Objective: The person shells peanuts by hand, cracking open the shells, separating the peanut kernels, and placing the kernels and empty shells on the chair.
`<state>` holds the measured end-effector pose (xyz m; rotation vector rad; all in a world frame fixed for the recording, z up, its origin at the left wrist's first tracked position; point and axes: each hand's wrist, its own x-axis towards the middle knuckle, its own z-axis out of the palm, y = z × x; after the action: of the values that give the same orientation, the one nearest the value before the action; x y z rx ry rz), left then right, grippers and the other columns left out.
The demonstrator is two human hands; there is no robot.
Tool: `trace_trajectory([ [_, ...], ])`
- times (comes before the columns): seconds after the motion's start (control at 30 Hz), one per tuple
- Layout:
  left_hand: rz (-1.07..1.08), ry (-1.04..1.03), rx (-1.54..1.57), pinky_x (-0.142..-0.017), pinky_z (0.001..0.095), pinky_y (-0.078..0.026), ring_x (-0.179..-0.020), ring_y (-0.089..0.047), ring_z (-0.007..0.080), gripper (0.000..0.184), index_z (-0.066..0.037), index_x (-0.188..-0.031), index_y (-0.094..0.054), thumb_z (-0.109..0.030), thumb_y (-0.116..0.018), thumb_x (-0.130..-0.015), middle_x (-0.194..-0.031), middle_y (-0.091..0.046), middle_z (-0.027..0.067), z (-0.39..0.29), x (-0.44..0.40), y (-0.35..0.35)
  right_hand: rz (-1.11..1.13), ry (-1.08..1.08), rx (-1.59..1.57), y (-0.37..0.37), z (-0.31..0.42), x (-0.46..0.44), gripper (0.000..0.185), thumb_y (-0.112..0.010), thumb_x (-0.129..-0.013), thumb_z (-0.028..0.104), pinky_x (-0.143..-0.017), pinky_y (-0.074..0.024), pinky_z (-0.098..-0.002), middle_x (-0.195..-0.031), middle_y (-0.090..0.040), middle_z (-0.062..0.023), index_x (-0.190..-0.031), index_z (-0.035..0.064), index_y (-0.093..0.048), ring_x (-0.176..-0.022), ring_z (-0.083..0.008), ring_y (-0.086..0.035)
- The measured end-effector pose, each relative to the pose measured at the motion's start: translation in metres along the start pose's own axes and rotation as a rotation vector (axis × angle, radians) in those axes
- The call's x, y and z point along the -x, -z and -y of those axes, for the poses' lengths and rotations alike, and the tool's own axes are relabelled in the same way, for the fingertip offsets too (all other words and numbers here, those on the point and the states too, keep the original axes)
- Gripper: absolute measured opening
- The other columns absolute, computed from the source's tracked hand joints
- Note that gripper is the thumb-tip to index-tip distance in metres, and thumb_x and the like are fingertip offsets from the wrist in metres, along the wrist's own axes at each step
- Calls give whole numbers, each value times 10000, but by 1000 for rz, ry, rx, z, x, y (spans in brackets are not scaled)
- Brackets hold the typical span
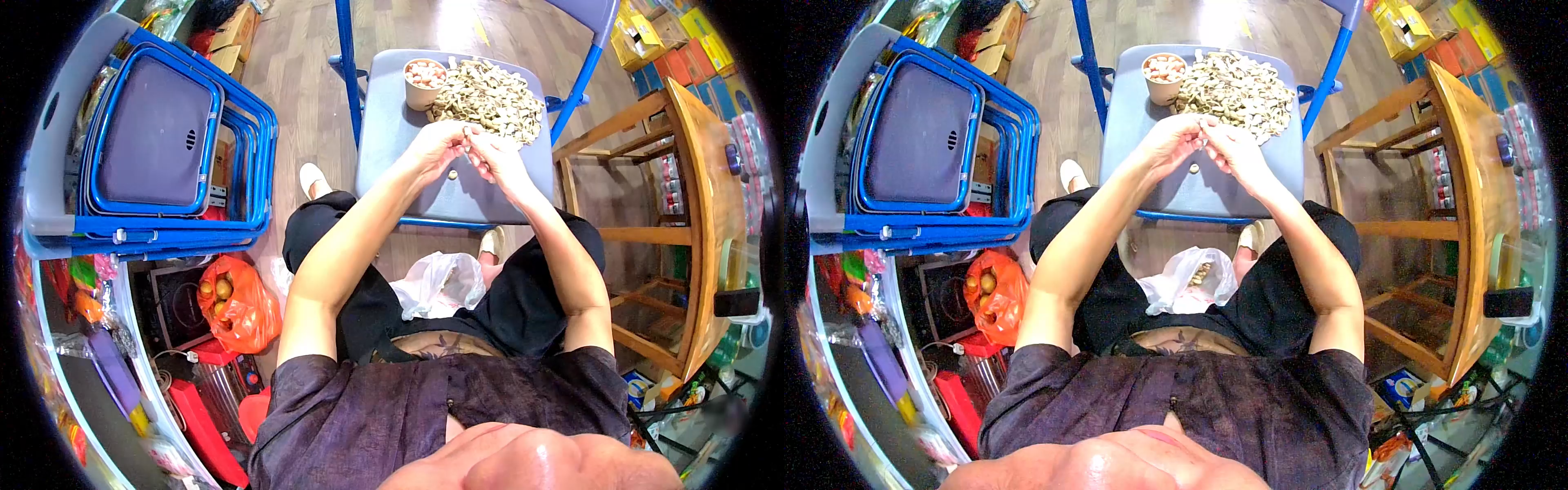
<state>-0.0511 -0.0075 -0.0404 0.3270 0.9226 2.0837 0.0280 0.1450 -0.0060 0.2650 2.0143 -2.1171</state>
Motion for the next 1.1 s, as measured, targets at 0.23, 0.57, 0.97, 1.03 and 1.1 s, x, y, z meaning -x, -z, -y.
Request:
trace_trajectory([
  [0.23,27,-23,144,-781,259,-485,-857,-610,120,218,24,-1066,-630,-135,-591,-922,-959,-659,66,0,-1,-1,-67,-15,49,-1,6,0,283,-579,-943,362,-451,-295,-171,-660,-502,59,-929,88,-649,-534,-18,-412],
  [0.57,-107,-73,-7,-805,264,-493,-833,-619,114,240,38,-1088,-629,-136,-602,-926,-930,-669,62,7,-2,-6,16,-25,-304,-2,3,1,262,-560,-951,324,-434,-239,-191,-622,-442,53,-893,74,-616,-507,-30,-333],
  [0.97,-87,-85,18,-796,262,-485,-821,-602,111,249,48,-1067,-637,-143,-586,-916,-906,-665,52,15,-5,-3,-54,46,-40,-1,1,4,290,-545,-957,348,-417,-244,-186,-606,-453,69,-844,93,-622,-489,-20,-353],
  [1.03,-87,-84,30,-817,264,-483,-846,-606,125,244,42,-1052,-639,-147,-565,-916,-917,-665,59,16,-4,-2,-80,71,24,-3,-5,3,293,-544,-958,352,-418,-246,-185,-608,-457,71,-847,94,-629,-490,-19,-356],
  [1.1,-123,-71,67,-828,266,-481,-870,-605,131,252,41,-1058,-631,-155,-559,-916,-947,-663,66,19,-5,-3,-103,96,91,-3,-6,1,297,-543,-959,356,-418,-247,-183,-610,-462,72,-850,96,-635,-492,-17,-359],
])
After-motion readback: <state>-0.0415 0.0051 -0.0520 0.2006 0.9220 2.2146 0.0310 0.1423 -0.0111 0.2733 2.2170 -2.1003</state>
